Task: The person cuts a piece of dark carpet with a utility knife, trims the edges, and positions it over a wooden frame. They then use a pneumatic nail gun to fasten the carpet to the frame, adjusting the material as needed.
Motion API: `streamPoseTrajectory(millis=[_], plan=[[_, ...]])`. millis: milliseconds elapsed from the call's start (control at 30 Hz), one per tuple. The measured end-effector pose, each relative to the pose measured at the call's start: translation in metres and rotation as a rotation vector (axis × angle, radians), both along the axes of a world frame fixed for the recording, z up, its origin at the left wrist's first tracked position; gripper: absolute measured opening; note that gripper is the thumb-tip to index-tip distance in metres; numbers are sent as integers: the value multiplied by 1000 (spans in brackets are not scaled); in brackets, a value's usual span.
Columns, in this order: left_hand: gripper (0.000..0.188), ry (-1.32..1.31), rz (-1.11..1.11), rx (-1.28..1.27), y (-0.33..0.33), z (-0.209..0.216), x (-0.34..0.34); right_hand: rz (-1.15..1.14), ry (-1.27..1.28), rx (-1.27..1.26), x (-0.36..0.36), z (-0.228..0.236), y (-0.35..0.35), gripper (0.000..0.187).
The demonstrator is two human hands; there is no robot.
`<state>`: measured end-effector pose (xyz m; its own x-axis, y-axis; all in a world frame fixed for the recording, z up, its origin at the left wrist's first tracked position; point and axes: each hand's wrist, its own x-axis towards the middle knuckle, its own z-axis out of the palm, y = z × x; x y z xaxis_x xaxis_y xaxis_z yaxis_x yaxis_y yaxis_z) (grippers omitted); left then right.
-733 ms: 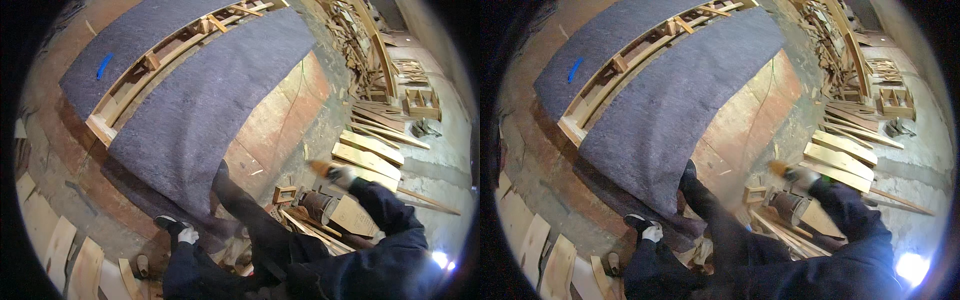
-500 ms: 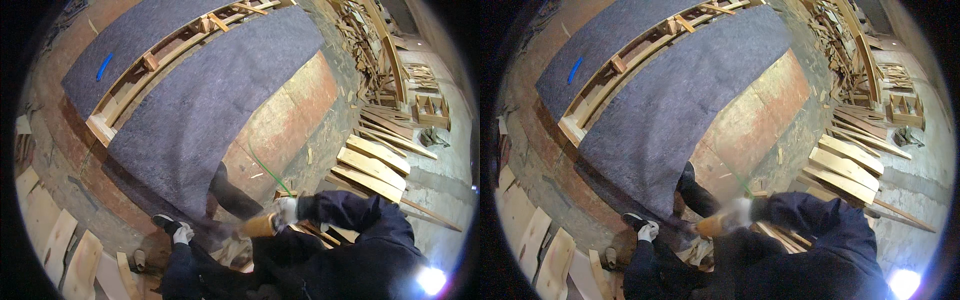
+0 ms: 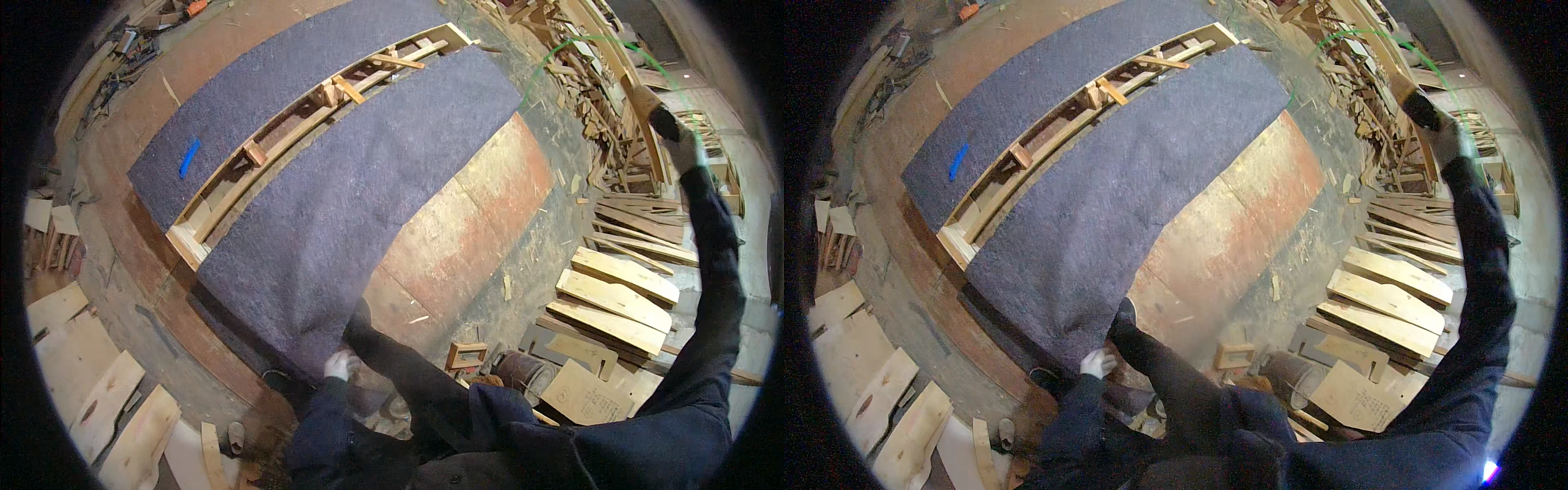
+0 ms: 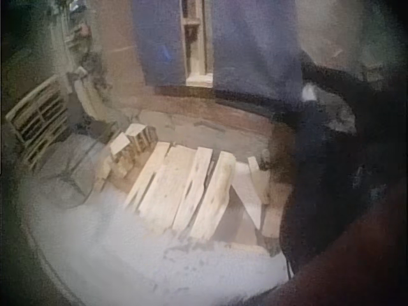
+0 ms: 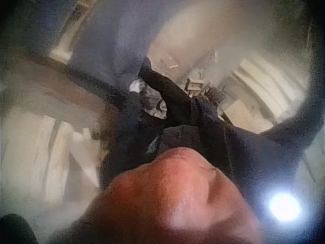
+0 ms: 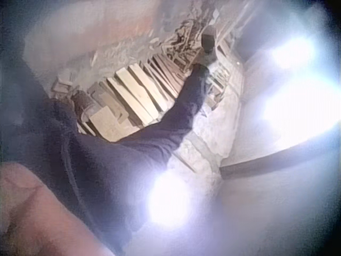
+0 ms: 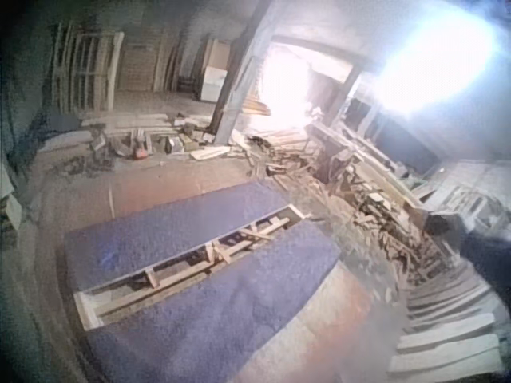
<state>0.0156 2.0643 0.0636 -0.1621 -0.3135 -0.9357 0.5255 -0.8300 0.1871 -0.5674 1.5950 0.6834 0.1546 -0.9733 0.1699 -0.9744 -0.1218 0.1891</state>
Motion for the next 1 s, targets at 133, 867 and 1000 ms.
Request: streamPoseTrajectory(millis=[133,867,1000], plan=[[37,29,-93,-330,-77,63,-33,-36,-266,37,139,-133,79,31],[38,125,-38,-490,-71,187,60,-953,-2248,1098,453,-390,341,8],[22,32,-76,-336,-79,201,45,-835,-1773,1004,454,-414,349,12]])
